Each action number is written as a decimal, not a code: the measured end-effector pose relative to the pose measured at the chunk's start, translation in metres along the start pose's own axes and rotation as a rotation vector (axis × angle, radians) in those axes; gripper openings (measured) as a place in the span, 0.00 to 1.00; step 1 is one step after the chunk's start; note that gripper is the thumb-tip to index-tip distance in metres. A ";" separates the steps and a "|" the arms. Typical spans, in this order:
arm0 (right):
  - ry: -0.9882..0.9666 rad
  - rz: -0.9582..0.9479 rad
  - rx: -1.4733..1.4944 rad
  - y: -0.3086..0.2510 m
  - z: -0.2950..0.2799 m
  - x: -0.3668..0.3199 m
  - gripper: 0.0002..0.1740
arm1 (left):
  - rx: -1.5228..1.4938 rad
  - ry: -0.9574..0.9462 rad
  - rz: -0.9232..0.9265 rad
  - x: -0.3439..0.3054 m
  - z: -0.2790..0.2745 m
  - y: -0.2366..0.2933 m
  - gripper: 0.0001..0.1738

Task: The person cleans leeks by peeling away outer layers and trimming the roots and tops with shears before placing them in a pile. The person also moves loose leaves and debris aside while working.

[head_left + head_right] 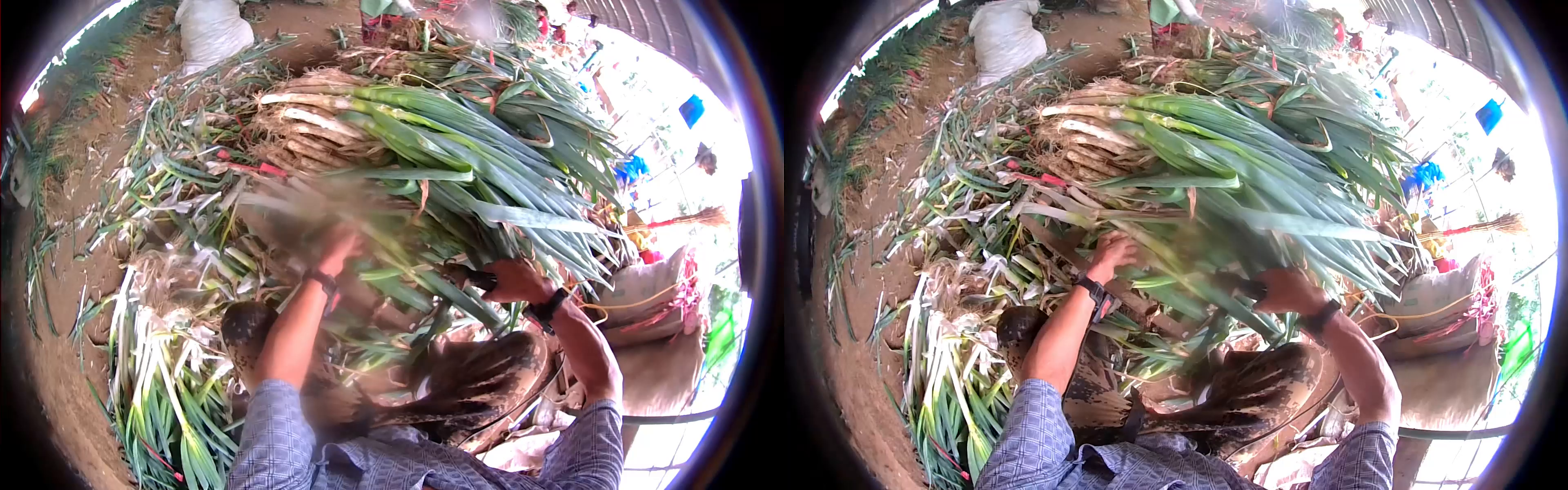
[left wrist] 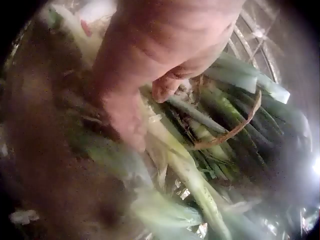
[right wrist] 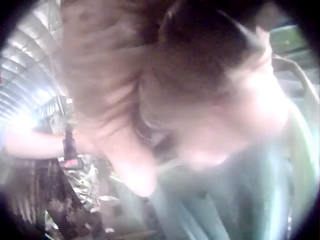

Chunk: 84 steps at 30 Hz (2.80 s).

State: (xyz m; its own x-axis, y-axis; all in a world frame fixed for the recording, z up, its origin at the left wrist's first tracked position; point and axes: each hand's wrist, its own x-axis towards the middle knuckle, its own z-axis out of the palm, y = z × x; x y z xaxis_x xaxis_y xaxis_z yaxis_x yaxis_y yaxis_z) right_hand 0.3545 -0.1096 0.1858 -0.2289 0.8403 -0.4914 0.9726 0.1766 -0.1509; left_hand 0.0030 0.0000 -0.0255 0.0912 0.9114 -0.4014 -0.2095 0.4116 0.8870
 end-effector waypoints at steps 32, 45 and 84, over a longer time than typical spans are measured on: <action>0.345 -0.287 0.027 -0.051 0.041 0.024 0.24 | -0.564 -0.289 -0.002 -0.032 -0.023 0.015 0.43; 0.456 -0.376 0.205 -0.078 0.029 0.058 0.29 | -0.405 -0.260 0.087 -0.042 0.001 -0.005 0.28; 0.027 -0.276 0.267 -0.050 0.010 0.009 0.39 | 0.093 0.464 0.216 0.007 -0.101 0.037 0.21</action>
State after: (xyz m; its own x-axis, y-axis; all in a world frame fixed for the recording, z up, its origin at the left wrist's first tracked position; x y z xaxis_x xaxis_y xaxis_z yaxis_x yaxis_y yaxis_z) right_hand 0.3035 -0.1161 0.1804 -0.4762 0.7934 -0.3791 0.8291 0.2615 -0.4942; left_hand -0.1025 0.0216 -0.0186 -0.3906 0.8867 -0.2473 -0.0864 0.2322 0.9688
